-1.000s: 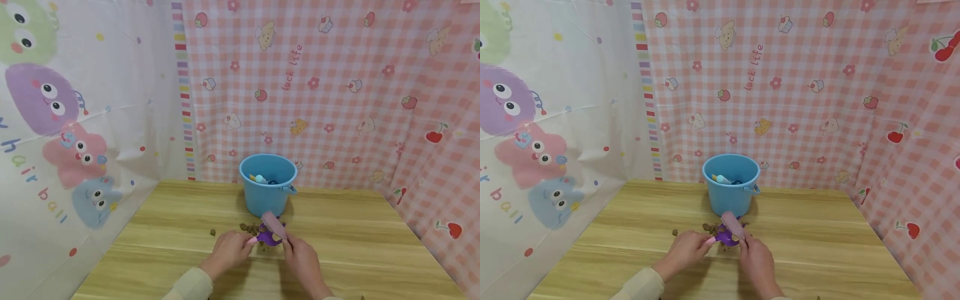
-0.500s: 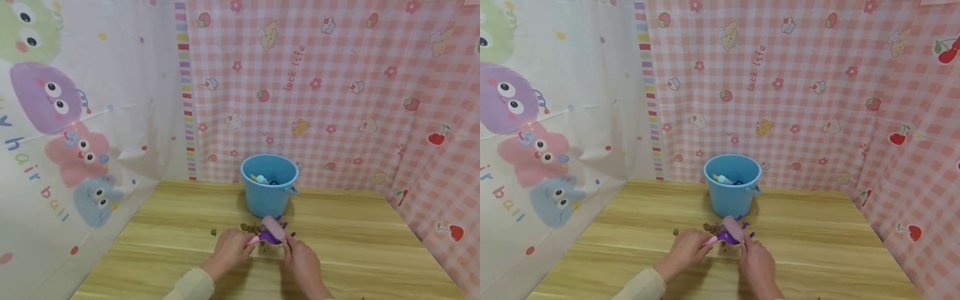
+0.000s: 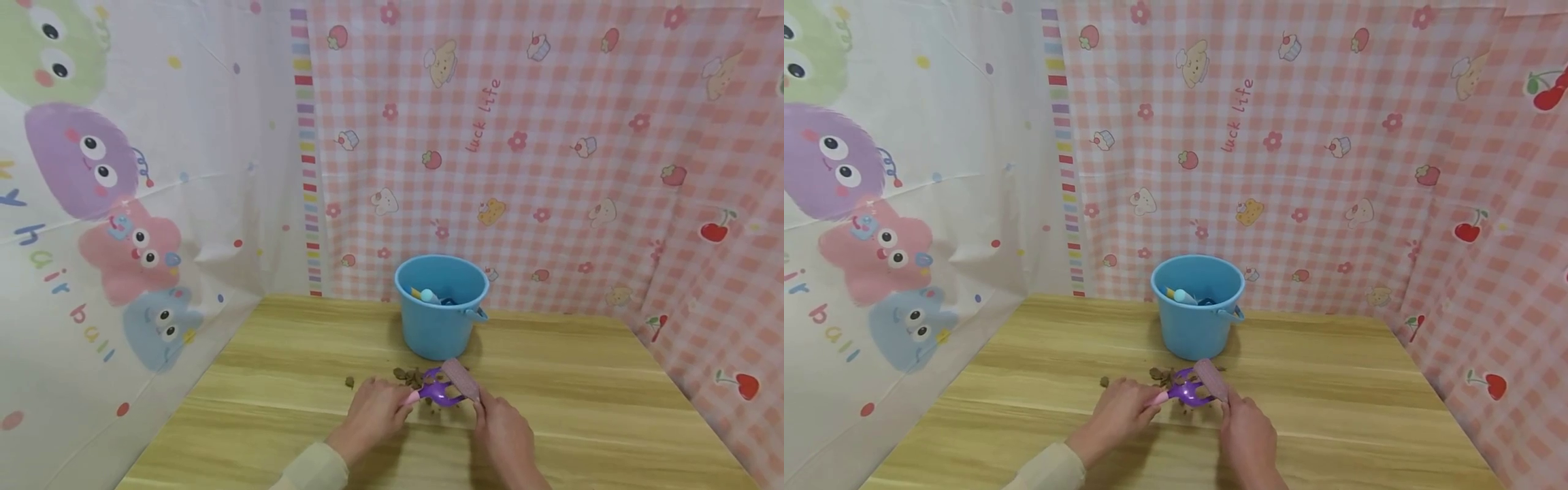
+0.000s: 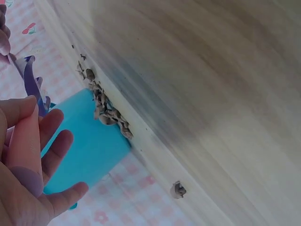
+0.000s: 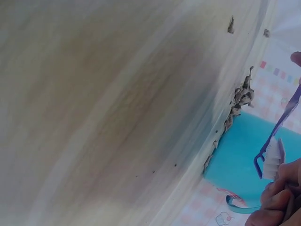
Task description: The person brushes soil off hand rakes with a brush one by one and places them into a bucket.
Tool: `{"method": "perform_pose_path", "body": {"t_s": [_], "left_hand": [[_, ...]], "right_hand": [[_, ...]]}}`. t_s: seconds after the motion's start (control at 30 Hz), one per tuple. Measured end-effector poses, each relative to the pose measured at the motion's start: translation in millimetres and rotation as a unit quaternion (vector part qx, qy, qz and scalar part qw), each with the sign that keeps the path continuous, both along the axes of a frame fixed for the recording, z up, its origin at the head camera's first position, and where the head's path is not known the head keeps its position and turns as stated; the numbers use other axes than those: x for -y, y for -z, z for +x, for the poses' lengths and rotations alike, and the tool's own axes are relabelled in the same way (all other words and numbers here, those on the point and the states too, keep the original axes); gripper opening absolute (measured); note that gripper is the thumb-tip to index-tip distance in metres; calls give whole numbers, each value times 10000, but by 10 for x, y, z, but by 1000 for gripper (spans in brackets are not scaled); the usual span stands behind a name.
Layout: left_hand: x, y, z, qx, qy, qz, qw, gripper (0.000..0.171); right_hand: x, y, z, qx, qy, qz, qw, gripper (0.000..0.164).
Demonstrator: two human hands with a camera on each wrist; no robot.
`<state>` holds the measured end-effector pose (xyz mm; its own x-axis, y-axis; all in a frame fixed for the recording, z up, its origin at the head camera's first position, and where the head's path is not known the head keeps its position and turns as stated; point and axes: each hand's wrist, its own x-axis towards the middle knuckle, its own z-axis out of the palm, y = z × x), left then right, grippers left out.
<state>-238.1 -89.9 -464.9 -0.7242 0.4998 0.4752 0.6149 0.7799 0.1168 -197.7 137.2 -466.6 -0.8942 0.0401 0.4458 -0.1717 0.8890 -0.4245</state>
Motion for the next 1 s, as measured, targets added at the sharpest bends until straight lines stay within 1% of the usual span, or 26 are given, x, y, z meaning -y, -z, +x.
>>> {"method": "perform_pose_path", "body": {"t_s": [0.17,0.27,0.33,0.4,0.63,0.77,0.87,1.0], "left_hand": [[3,11,7,185,-68,50,9998,11],[-4,3,4,183,-79,82,9998,10],[-11,-9,4,162,-76,82,9998,10],[-16,-20,5,150,-87,46,9998,9],[-32,-50,37,204,-151,-93,9996,9],[-33,-47,41,97,-144,-128,9998,11],[-31,-39,39,54,-129,-138,9998,11],[-23,-37,38,122,-175,-160,9996,10]], "right_hand": [[41,15,-2,-262,-316,-59,9991,31],[92,0,4,-375,-516,-72,9979,31],[121,-8,10,-348,-580,-47,9977,30],[143,-16,21,-274,-567,-34,9980,29],[113,-20,26,-26,-319,67,9995,26],[78,-9,11,112,-244,108,9996,27],[69,-5,0,153,-246,127,9995,28],[42,6,-14,133,-194,163,9996,30]]}}
